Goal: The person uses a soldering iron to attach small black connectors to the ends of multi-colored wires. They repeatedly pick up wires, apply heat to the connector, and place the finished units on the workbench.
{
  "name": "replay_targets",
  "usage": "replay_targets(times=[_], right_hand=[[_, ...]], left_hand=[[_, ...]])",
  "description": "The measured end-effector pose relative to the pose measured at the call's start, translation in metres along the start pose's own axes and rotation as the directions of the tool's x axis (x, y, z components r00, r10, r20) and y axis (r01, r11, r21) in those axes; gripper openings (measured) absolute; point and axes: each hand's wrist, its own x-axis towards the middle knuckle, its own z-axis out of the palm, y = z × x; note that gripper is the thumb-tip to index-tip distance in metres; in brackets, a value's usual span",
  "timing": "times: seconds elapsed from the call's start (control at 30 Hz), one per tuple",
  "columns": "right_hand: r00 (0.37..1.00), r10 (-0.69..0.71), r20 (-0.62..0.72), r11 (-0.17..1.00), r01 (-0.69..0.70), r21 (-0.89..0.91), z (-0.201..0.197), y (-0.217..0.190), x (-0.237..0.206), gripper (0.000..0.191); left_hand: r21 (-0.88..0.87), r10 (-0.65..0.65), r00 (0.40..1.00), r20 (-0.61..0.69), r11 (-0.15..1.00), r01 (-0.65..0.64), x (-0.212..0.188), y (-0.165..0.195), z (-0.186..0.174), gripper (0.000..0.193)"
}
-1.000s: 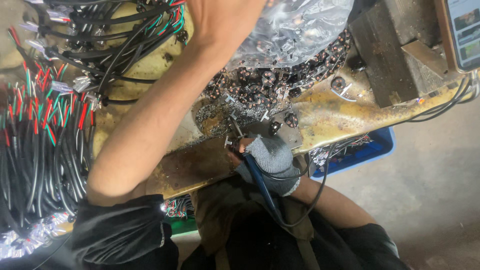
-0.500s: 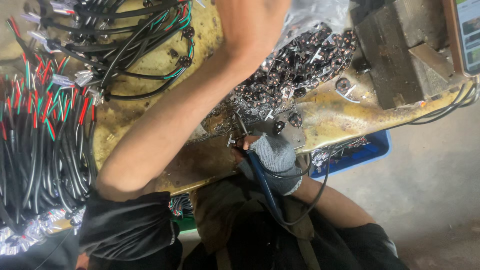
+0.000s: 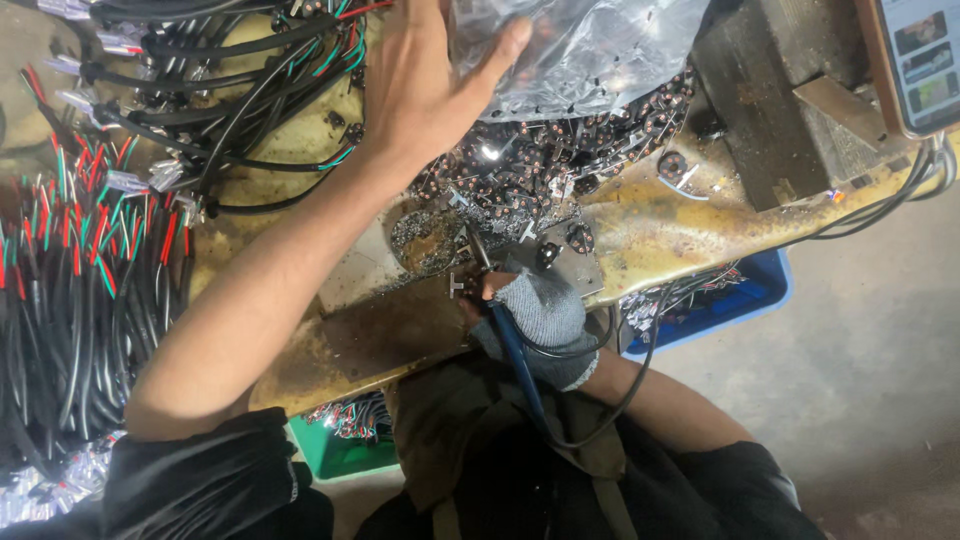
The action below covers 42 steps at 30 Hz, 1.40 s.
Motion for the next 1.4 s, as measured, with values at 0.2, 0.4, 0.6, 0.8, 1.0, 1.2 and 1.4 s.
replay_targets(times=[0.2,0.4,0.6,0.8,1.0,1.2,1.4], right_hand=[[0.999,0.027,0.018,0.999,-0.027,-0.017,0.002,0.006,-0.006,0.035],[0.978,0.145,0.152,0.987,-0.154,0.05,-0.003,0.008,-0.013,0.033],[0.991,0.069,0.116,0.995,-0.076,0.06,-0.007,0.0,-0.002,0.041],[0.975,0.126,0.183,0.992,-0.128,0.0,-0.002,0.007,-0.012,0.044],[0.975,0.213,0.062,0.951,-0.222,0.215,0.012,0.019,-0.028,0.051],[0.936,0.309,0.168,0.882,-0.348,0.317,-0.011,0.02,-0.029,0.048],[0.916,0.293,0.274,0.918,-0.35,0.187,-0.014,0.028,-0.034,0.034]], left_hand=[[-0.065,-0.214,0.698,0.683,0.934,0.35,-0.015,-0.004,-0.027,0.057],[0.279,-0.435,0.607,0.665,0.899,0.338,-0.036,0.004,-0.072,0.036],[-0.146,-0.247,0.891,0.381,0.936,0.322,-0.06,0.026,-0.106,0.025],[0.984,-0.805,0.593,0.007,0.11,0.138,-0.164,0.038,-0.231,0.048],[0.99,-0.84,0.542,-0.001,0.077,0.121,-0.249,0.02,-0.257,0.052],[0.982,-0.786,0.617,0.033,0.139,0.125,-0.229,0.029,-0.281,0.022],[0.884,-0.739,0.635,-0.224,0.122,0.452,-0.208,0.027,-0.309,0.029]])
